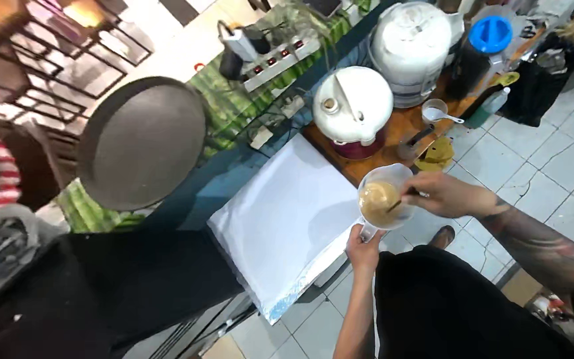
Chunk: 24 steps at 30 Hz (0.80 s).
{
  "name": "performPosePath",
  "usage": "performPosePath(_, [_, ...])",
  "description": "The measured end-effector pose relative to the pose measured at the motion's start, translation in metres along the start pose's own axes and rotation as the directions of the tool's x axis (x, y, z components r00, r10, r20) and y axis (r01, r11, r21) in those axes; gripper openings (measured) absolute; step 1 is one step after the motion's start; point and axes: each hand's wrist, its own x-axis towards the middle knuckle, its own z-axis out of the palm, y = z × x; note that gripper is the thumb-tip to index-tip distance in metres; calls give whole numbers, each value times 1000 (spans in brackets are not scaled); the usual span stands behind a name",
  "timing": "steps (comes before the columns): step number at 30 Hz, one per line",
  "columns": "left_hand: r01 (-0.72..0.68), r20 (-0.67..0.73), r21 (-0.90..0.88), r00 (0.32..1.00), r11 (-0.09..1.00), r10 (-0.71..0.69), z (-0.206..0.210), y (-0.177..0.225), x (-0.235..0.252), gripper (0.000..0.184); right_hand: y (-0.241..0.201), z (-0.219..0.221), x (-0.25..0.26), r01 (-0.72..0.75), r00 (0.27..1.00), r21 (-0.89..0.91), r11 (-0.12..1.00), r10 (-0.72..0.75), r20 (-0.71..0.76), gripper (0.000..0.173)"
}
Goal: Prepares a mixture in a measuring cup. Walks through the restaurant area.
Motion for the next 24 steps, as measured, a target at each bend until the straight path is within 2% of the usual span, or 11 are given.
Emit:
performPosePath(2, [-22,48,3,999,1000,22,41,8,-8,30,16,-17,-39,61,998,90,994,-58,-34,17])
performPosePath(4, [-33,80,-3,996,999,33,89,16,-17,31,40,-42,-71,90,990,-6,996,-90,-108,20])
performPosePath(6, [-23,117,-27,993,999,26,138,24,-25,31,66,-82,-109,12,985,-164,986,-40,-168,20])
performPosePath(8, [-15,164,-82,986,996,28,191,25,-27,31,86,-130,-155,-110,979,-229,967,66,-192,20])
performPosePath(11, [-34,263,-160,962,987,76,266,27,-29,31,111,-173,-222,-197,969,-79,977,182,-167,18])
performPosePath(13, [-80,342,-180,930,980,139,311,31,-25,31,129,-189,-246,-173,971,6,985,172,-164,22])
performPosePath(16, [-110,436,-171,883,979,175,375,42,-12,28,164,-226,-274,-221,936,-103,970,181,-302,20])
performPosePath(18, [-105,476,-166,862,981,173,417,51,-1,27,185,-259,-301,-347,884,-194,917,251,-395,19])
performPosePath(20, [-81,515,-148,844,986,147,459,61,10,29,200,-286,-329,-440,845,-173,881,341,-413,20])
performPosePath(22, [-90,549,-90,826,992,125,500,70,23,29,218,-301,-347,-430,846,-72,900,374,-379,22])
performPosePath(24, [-81,583,-88,804,993,117,541,77,39,28,246,-316,-350,-362,862,-7,932,331,-385,21])
